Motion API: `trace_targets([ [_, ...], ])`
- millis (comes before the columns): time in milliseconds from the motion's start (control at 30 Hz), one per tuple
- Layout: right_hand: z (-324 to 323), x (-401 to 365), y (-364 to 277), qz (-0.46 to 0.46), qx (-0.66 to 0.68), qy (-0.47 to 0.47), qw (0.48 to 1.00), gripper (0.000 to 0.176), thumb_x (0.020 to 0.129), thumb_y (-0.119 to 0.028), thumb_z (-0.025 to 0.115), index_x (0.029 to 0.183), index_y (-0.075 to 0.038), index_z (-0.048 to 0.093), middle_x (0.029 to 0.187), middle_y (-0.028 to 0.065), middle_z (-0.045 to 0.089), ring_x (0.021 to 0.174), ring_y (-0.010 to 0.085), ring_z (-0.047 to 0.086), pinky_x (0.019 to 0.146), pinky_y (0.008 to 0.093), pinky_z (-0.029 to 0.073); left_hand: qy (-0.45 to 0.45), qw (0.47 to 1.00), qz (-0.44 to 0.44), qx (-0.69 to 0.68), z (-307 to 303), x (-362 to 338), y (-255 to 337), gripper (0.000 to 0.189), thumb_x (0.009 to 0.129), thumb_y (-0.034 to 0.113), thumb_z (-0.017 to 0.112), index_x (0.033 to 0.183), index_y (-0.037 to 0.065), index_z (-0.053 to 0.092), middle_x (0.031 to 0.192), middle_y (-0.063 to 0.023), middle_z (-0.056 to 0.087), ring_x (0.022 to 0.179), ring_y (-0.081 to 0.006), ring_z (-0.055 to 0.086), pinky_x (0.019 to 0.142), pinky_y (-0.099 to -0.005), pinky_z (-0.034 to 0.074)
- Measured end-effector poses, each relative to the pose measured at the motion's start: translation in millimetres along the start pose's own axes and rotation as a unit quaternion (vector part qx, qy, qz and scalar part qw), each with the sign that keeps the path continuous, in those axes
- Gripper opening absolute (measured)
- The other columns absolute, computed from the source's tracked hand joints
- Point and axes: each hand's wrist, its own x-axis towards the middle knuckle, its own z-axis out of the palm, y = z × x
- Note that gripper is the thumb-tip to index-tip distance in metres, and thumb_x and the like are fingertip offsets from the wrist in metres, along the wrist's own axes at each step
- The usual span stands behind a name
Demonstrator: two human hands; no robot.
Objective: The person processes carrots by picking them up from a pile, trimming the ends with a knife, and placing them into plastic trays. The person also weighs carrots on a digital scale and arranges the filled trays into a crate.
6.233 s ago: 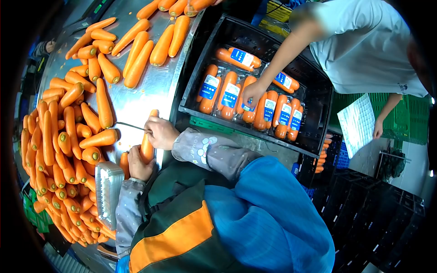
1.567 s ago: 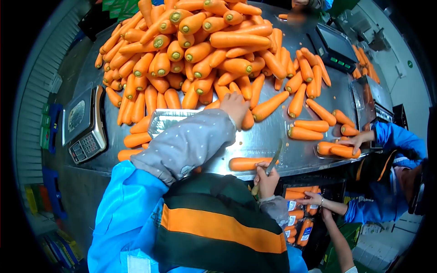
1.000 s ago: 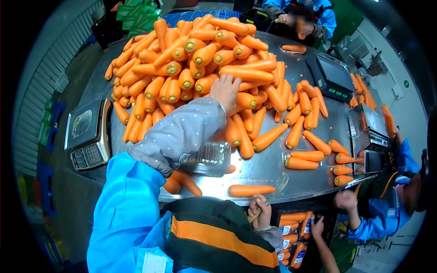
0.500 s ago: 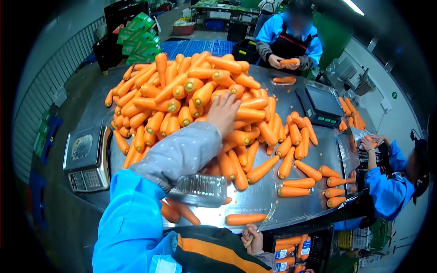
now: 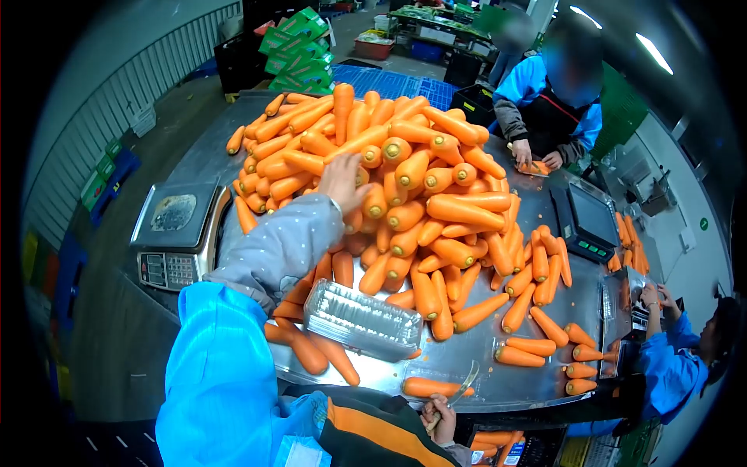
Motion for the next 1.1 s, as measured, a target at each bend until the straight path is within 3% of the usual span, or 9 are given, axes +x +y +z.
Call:
trace_targets([
  [100,4.7,-0.8,4.6,0.011,0.006,0.008,1.000,0.018,0.086,-0.011,0.054,0.100,-0.001,0.053,0.066,0.0075,0.050,0.049,0.0126,0.042,0.042,0.0263,0.034,-0.046,0.996,-0.075,0.023,-3.3,9.2,-30.4,0.065,0.075,0.034,0.070,0.125,0.002,0.044,0.124,-0.0194,0.047,0.118,-0.0350,0.042,0.101,-0.0421,0.034],
  [233,11.4,4.5,9.7,0.017,0.013,0.016,1.000,0.018,0.086,-0.011,0.054,0.100,-0.001,0.054,0.067,0.0083,0.052,0.048,0.0127,0.042,0.042,0.0265,0.034,-0.139,0.987,-0.081,0.001,-7.9,21.7,-44.0,0.070,0.077,0.046,0.065,0.129,0.004,0.043,0.128,-0.0195,0.045,0.123,-0.0349,0.037,0.105,-0.0412,0.031],
  [367,20.6,6.9,16.0,0.021,0.022,0.037,0.999,0.017,0.085,-0.011,0.055,0.100,-0.001,0.054,0.067,0.0088,0.052,0.047,0.0127,0.043,0.041,0.0266,0.034,-0.137,0.980,-0.098,-0.103,6.3,39.8,-78.6,0.065,0.080,0.045,0.064,0.127,0.004,0.045,0.127,-0.0224,0.048,0.118,-0.0379,0.044,0.102,-0.0425,0.034],
  [467,26.4,7.4,20.1,0.019,0.024,0.047,0.998,0.017,0.085,-0.010,0.055,0.100,-0.001,0.054,0.067,0.0091,0.053,0.047,0.0128,0.043,0.041,0.0266,0.035,-0.098,0.982,-0.118,-0.107,17.4,61.2,-93.6,0.046,0.080,0.023,0.062,0.120,0.004,0.049,0.113,-0.0202,0.059,0.106,-0.0345,0.056,0.093,-0.0395,0.043],
  [567,29.8,5.5,23.6,0.018,0.015,0.057,0.998,0.017,0.086,-0.010,0.055,0.100,-0.001,0.054,0.067,0.0094,0.053,0.046,0.0128,0.043,0.040,0.0267,0.035,0.007,0.995,-0.009,-0.103,28.4,105.2,-60.9,0.033,0.075,0.017,0.060,0.107,0.008,0.058,0.103,-0.0181,0.063,0.098,-0.0355,0.059,0.084,-0.0435,0.046],
  [800,37.2,-8.3,24.6,-0.013,-0.005,0.104,0.995,0.015,0.087,-0.009,0.052,0.099,-0.001,0.054,0.066,0.0092,0.051,0.046,0.0142,0.043,0.039,0.0269,0.035,-0.170,0.977,-0.098,-0.086,56.8,173.5,34.5,0.035,0.076,0.016,0.061,0.111,0.013,0.059,0.107,-0.0134,0.064,0.104,-0.0320,0.058,0.088,-0.0412,0.045],
  [933,25.5,-21.0,31.7,-0.015,-0.005,0.138,0.990,0.016,0.087,-0.011,0.053,0.101,-0.002,0.055,0.066,0.0096,0.051,0.047,0.0159,0.043,0.040,0.0285,0.034,-0.266,0.959,-0.001,0.094,60.4,192.0,49.0,0.033,0.073,0.014,0.066,0.106,0.017,0.060,0.110,-0.0110,0.063,0.108,-0.0283,0.057,0.086,-0.0414,0.042],
  [1067,26.7,-19.4,28.4,-0.037,0.052,0.149,0.987,0.014,0.086,-0.009,0.055,0.098,-0.002,0.055,0.064,0.0063,0.050,0.048,0.0143,0.044,0.040,0.0267,0.035,-0.179,0.978,0.020,0.106,11.2,165.1,45.5,0.038,0.071,0.015,0.070,0.108,0.016,0.060,0.109,-0.0113,0.063,0.105,-0.0275,0.059,0.085,-0.0419,0.043],
  [1100,23.9,-14.0,29.0,-0.033,0.045,0.123,0.991,0.013,0.086,-0.010,0.055,0.097,-0.003,0.054,0.064,0.0062,0.050,0.048,0.0143,0.044,0.040,0.0271,0.036,-0.136,0.990,-0.034,-0.030,2.2,149.7,32.5,0.044,0.071,0.015,0.071,0.113,0.014,0.058,0.107,-0.0112,0.064,0.105,-0.0266,0.059,0.086,-0.0419,0.044],
])
